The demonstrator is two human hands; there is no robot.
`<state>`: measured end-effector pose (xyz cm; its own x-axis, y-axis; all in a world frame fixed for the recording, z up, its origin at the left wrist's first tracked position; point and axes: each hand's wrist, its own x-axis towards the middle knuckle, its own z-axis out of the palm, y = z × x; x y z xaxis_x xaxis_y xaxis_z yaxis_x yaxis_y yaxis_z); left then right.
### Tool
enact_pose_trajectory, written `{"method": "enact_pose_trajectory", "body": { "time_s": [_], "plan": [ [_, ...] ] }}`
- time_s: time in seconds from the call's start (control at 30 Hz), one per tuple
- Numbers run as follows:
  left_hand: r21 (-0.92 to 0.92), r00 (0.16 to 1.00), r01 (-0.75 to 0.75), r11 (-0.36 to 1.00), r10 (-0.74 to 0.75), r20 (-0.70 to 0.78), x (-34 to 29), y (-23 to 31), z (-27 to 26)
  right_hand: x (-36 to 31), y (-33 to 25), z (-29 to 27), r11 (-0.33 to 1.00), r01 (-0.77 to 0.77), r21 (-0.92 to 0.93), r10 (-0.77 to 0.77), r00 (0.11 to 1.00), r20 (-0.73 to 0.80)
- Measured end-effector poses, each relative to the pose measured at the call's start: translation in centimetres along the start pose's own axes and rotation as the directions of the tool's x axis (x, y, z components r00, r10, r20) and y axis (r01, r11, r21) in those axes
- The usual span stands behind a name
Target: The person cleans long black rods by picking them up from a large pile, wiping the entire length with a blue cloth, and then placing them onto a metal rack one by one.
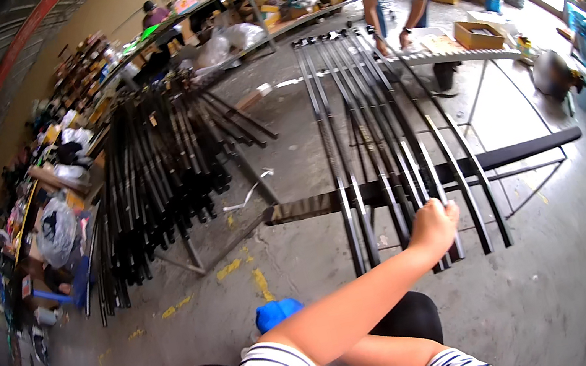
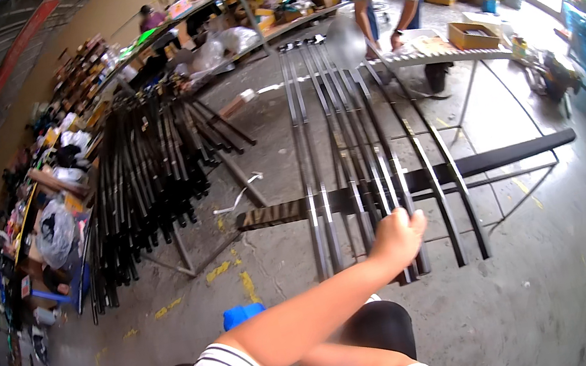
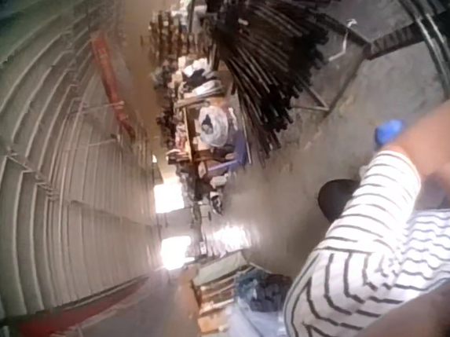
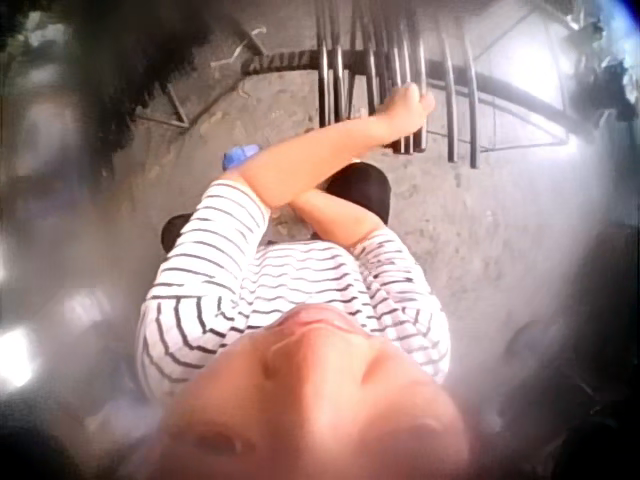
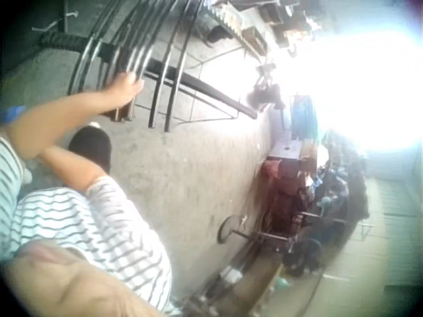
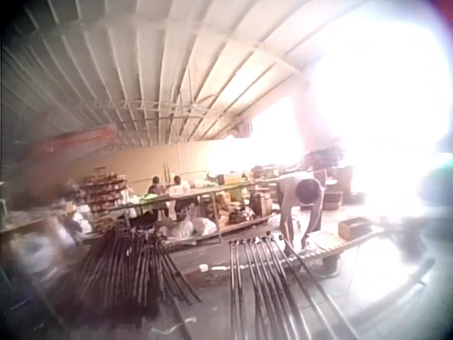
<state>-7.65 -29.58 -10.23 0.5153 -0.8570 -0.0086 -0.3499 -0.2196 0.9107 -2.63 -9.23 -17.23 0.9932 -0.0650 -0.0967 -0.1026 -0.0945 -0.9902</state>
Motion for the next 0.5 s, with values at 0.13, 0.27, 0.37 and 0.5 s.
{"method": "enact_pose_trajectory", "body": {
  "time_s": [0.13, 0.27, 0.37, 0.5],
  "plan": [
    [-0.060, 0.994, 0.008, 0.998, -0.002, 0.106, 1.6, 0.3, -0.4, 1.0, -0.7, -0.9, 1.000, -0.007, -0.013, 0.007, 1.000, 0.000],
    [0.195, 0.984, -0.167, 0.967, 0.150, 0.100, 1.3, 1.5, -4.6, 0.7, -2.4, -0.3, 0.998, -0.042, -0.047, 0.044, 0.998, 0.039],
    [0.418, 0.982, -0.189, 0.888, 0.167, 0.089, 1.8, 1.0, -11.4, 0.9, -2.3, -1.0, 0.989, -0.131, -0.072, 0.136, 0.989, 0.061],
    [0.694, 0.903, -0.042, 0.719, 0.325, -0.282, 3.4, -6.4, -27.1, 1.5, -4.6, -1.3, 0.933, -0.308, -0.186, 0.350, 0.897, 0.271]
  ]
}}
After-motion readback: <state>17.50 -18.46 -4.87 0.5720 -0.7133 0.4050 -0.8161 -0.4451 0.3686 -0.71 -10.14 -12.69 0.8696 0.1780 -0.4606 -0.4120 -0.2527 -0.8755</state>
